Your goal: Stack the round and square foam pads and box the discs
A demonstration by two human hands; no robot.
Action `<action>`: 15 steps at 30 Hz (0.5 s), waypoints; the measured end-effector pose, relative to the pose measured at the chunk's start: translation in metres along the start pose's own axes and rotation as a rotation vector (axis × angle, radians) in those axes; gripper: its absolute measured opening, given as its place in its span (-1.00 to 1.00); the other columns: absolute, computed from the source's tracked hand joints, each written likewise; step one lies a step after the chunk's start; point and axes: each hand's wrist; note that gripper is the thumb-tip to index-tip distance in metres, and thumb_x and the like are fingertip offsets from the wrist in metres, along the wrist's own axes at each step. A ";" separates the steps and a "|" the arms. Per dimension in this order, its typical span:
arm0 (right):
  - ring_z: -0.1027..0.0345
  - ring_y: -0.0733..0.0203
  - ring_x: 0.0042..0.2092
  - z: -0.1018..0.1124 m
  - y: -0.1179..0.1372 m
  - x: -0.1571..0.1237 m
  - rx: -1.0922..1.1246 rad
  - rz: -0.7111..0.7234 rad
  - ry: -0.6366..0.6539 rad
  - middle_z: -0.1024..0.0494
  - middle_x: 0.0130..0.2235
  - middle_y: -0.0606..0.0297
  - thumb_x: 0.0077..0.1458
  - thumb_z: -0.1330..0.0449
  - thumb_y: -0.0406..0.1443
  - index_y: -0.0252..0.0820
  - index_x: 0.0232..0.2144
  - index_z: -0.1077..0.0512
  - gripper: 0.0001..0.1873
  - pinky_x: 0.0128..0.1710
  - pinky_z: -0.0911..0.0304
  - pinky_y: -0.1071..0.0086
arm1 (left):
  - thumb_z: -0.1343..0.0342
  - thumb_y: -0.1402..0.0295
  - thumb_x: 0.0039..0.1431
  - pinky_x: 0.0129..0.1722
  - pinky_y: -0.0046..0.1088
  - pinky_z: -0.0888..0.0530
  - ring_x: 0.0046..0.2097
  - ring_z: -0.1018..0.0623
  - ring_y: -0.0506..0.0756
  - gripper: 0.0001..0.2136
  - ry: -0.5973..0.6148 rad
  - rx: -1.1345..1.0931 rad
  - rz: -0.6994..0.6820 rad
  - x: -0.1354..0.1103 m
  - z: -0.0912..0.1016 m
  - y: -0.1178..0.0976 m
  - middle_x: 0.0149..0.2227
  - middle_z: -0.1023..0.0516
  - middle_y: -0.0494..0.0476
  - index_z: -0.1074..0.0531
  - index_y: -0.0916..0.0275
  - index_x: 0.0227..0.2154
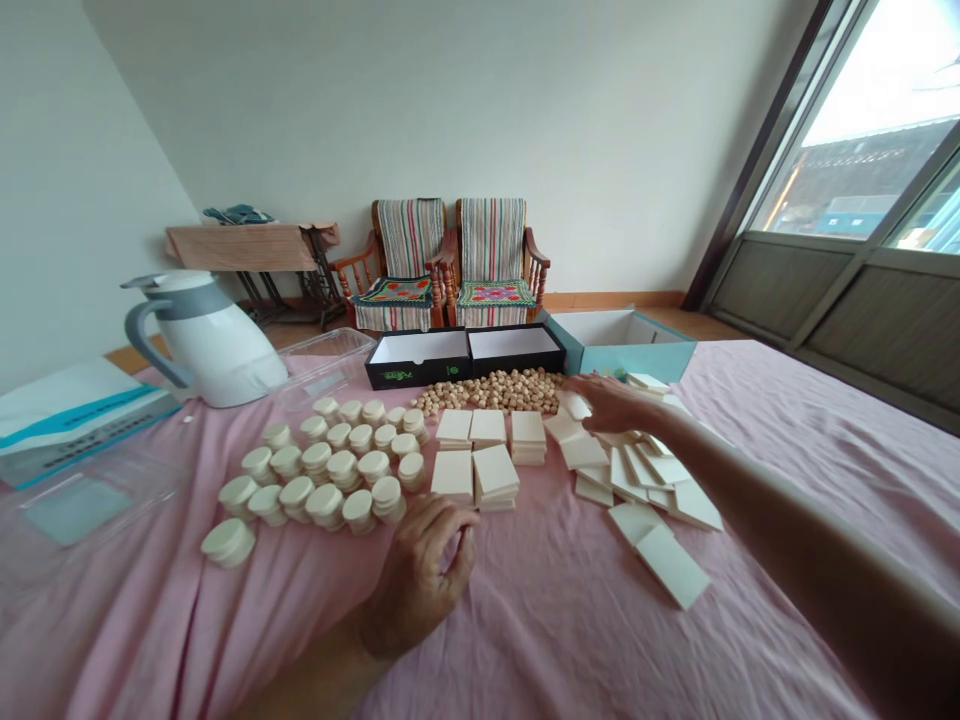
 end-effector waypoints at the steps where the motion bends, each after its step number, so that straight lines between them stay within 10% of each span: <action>1: -0.40 0.04 -0.13 0.003 0.003 -0.001 -0.004 -0.074 -0.023 -0.54 -0.09 0.07 -0.17 -0.23 -0.33 -0.21 -0.06 -0.42 -0.48 -0.20 -0.22 0.30 | 0.04 0.53 0.19 -0.27 -0.34 -0.41 -0.32 -0.48 0.08 -0.85 -0.006 -0.008 0.001 0.000 0.000 0.000 -0.42 -0.49 0.07 -0.39 0.20 -0.36; 7: -0.44 0.01 -0.34 -0.001 0.041 -0.009 -0.057 -0.361 -0.047 -0.57 -0.39 0.00 -0.02 -0.12 0.07 -0.22 -0.45 -0.50 -0.53 -0.39 -0.20 0.28 | 0.02 0.53 0.18 -0.25 -0.34 -0.40 -0.31 -0.48 0.08 -0.86 -0.040 -0.013 -0.003 -0.001 0.002 0.000 -0.41 -0.50 0.06 -0.39 0.19 -0.33; 15: -0.41 -0.21 -0.12 -0.013 0.063 -0.010 -0.126 -0.364 0.024 -0.56 -0.21 -0.16 0.00 -0.09 0.09 -0.28 -0.41 -0.55 -0.46 -0.21 -0.25 0.07 | 0.02 0.54 0.18 -0.22 -0.33 -0.39 -0.31 -0.48 0.08 -0.87 -0.042 -0.007 0.009 -0.002 0.003 0.002 -0.40 -0.50 0.06 -0.39 0.20 -0.34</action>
Point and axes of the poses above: each hand's wrist, its own x-axis towards the middle knuckle, its own z-axis out of the back of the hand, y = z × x
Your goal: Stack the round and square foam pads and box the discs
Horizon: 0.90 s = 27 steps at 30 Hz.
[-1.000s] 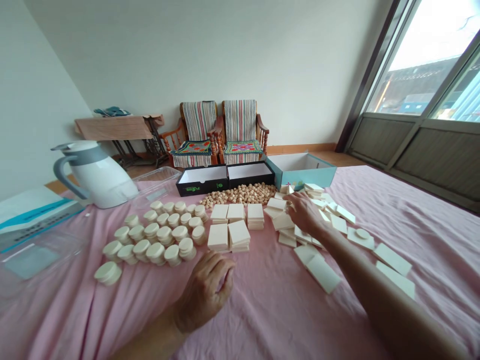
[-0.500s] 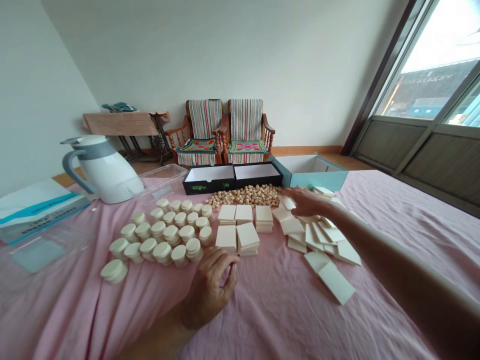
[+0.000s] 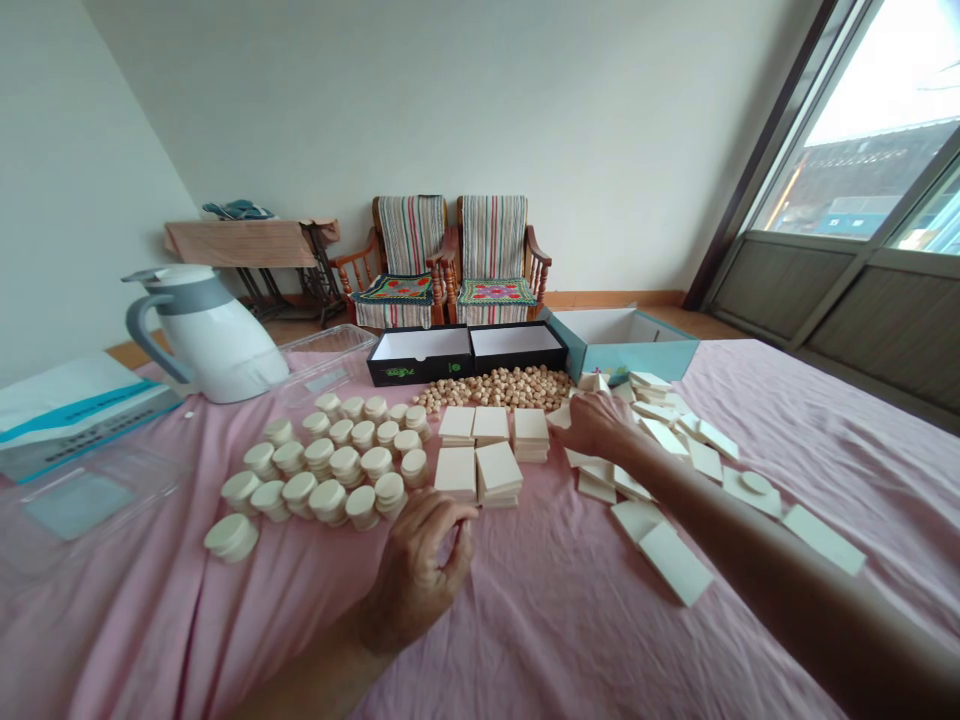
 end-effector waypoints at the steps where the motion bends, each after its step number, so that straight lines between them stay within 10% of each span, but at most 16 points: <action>1: -0.40 -0.21 -0.11 0.000 0.000 0.000 -0.015 -0.001 0.009 -0.56 -0.19 -0.15 0.00 -0.09 0.09 -0.28 -0.39 -0.55 -0.45 -0.20 -0.25 0.07 | 0.02 0.54 0.18 -0.22 -0.33 -0.38 -0.31 -0.48 0.08 -0.87 -0.002 -0.002 -0.001 0.000 0.000 0.000 -0.40 -0.50 0.06 -0.38 0.21 -0.34; 11: -0.29 -0.18 -0.02 0.007 -0.007 -0.007 0.007 -0.016 0.030 -0.47 -0.10 -0.10 0.01 -0.12 0.05 -0.32 -0.20 -0.48 -0.45 -0.10 -0.17 0.09 | -0.01 0.55 0.17 -0.23 -0.37 -0.35 -0.31 -0.46 0.07 -0.88 -0.021 -0.009 -0.023 -0.002 -0.004 0.006 -0.41 -0.48 0.05 -0.39 0.22 -0.33; 21: -0.22 -0.07 0.04 -0.001 0.015 -0.087 0.323 0.345 0.027 -0.37 -0.02 0.00 -0.11 -0.29 -0.28 -0.27 -0.01 -0.35 -0.45 0.01 -0.17 0.14 | -0.02 0.56 0.16 -0.22 -0.38 -0.36 -0.31 -0.46 0.06 -0.88 -0.038 -0.022 -0.019 -0.002 -0.003 0.002 -0.41 -0.48 0.06 -0.39 0.23 -0.34; 27: -0.22 -0.01 0.09 -0.019 0.025 -0.094 0.427 0.329 -0.062 -0.31 0.08 0.01 -0.04 -0.24 -0.38 -0.23 0.02 -0.28 -0.48 0.03 -0.18 0.16 | -0.01 0.55 0.17 -0.23 -0.38 -0.36 -0.31 -0.46 0.06 -0.88 -0.042 -0.010 -0.014 -0.001 -0.002 0.003 -0.41 -0.48 0.07 -0.40 0.24 -0.34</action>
Point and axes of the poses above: each hand's wrist, its own x-axis towards the middle knuckle, its own z-axis out of the back of the hand, y = z × x
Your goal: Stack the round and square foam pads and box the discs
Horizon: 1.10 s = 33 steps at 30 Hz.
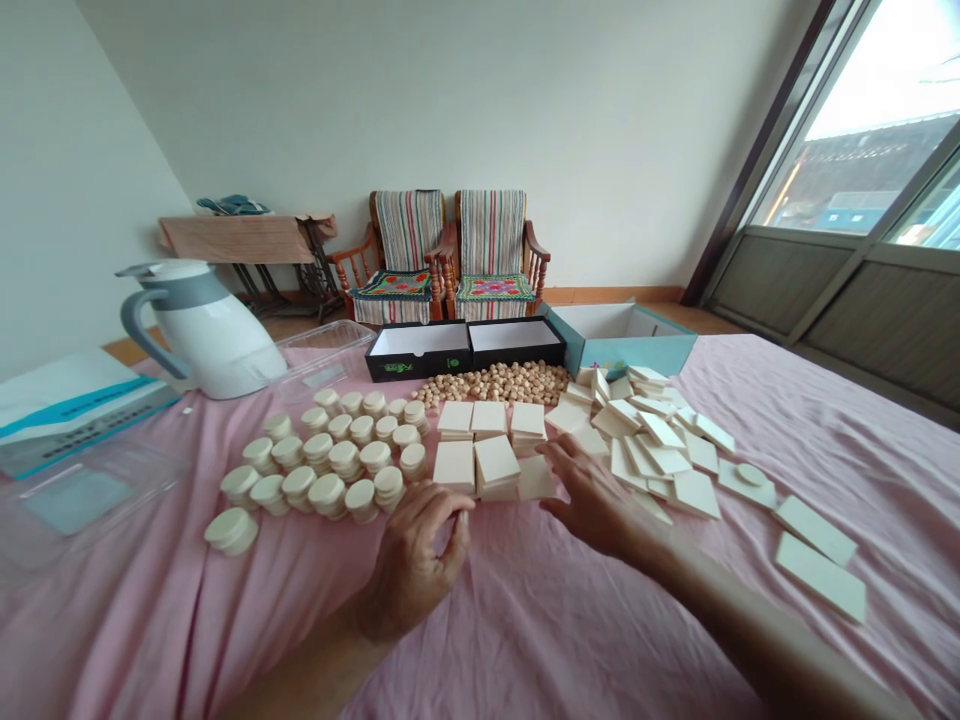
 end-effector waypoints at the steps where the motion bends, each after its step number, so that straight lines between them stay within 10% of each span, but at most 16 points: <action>1: -0.26 0.01 0.06 0.001 -0.003 0.002 -0.004 -0.006 -0.022 -0.33 0.06 0.02 -0.01 -0.23 -0.37 -0.23 0.02 -0.28 -0.50 0.01 -0.20 0.18 | -0.01 0.55 0.17 -0.24 -0.38 -0.36 -0.31 -0.46 0.06 -0.88 -0.001 0.003 0.001 0.000 0.000 0.000 -0.42 -0.48 0.07 -0.40 0.23 -0.34; 6: -0.32 0.03 -0.08 0.020 -0.023 0.027 -0.218 -0.128 -0.097 -0.46 -0.13 0.08 0.13 -0.07 -0.31 -0.22 -0.11 -0.39 -0.74 -0.11 -0.19 0.22 | 0.00 0.52 0.18 -0.25 -0.39 -0.37 -0.32 -0.47 0.07 -0.89 0.003 0.021 0.000 0.001 0.000 -0.001 -0.43 -0.49 0.06 -0.41 0.23 -0.36; 17: -0.23 -0.15 0.00 0.013 -0.051 0.068 -0.414 -0.355 -0.014 -0.49 -0.13 -0.03 0.09 -0.08 0.00 -0.27 -0.23 -0.42 -0.55 -0.13 -0.10 0.14 | 0.00 0.54 0.17 -0.26 -0.39 -0.38 -0.34 -0.46 0.06 -0.88 -0.016 0.025 -0.005 0.004 0.002 -0.001 -0.44 -0.48 0.06 -0.40 0.24 -0.37; 33: -0.25 0.05 -0.09 0.019 0.012 -0.005 -0.049 0.104 0.022 -0.47 -0.16 0.19 -0.07 -0.19 -0.38 -0.17 -0.12 -0.36 -0.61 -0.06 -0.04 0.19 | 0.00 0.55 0.15 -0.26 -0.38 -0.39 -0.32 -0.48 0.08 -0.88 -0.002 0.018 0.008 0.001 -0.001 0.001 -0.42 -0.49 0.07 -0.40 0.23 -0.35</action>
Point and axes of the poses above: each hand's wrist, its own x-axis towards the middle knuckle, its own z-axis out of the back of the hand, y = z × x
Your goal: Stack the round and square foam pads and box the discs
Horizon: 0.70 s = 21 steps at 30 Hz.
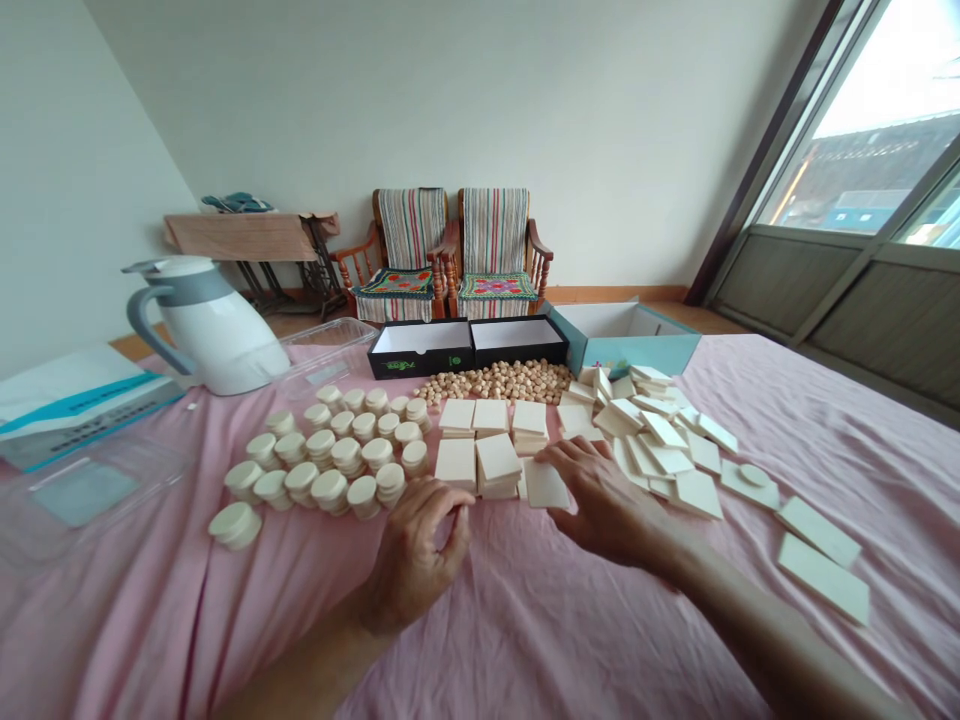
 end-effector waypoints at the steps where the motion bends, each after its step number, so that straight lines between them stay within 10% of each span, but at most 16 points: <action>1: -0.25 0.04 -0.08 -0.003 0.001 0.000 -0.003 0.007 -0.002 -0.47 -0.14 0.18 -0.07 -0.20 -0.38 -0.17 -0.09 -0.35 -0.59 -0.06 -0.04 0.19 | 0.00 0.55 0.15 -0.26 -0.38 -0.39 -0.32 -0.48 0.07 -0.88 -0.002 0.000 -0.002 0.001 0.000 0.000 -0.42 -0.49 0.07 -0.40 0.23 -0.36; 10: -0.30 0.06 -0.10 0.003 -0.031 0.020 -0.144 -0.198 -0.163 -0.49 -0.13 0.13 0.11 -0.04 -0.38 -0.22 -0.12 -0.41 -0.72 -0.11 -0.08 0.23 | 0.01 0.53 0.16 -0.27 -0.39 -0.39 -0.33 -0.48 0.08 -0.87 0.008 0.011 -0.001 0.001 0.002 -0.001 -0.43 -0.50 0.08 -0.41 0.23 -0.37; 21: -0.23 -0.07 0.03 0.015 -0.058 0.024 -0.247 -0.184 0.145 -0.46 -0.04 0.05 0.00 -0.14 -0.28 -0.23 -0.09 -0.43 -0.62 -0.07 -0.04 0.13 | 0.01 0.51 0.17 -0.27 -0.38 -0.39 -0.34 -0.48 0.07 -0.88 0.023 0.003 0.011 0.001 0.003 0.000 -0.43 -0.50 0.07 -0.40 0.22 -0.37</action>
Point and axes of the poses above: each hand's wrist, its own x-axis towards the middle knuckle, its own z-axis out of the back of the hand, y = z × x
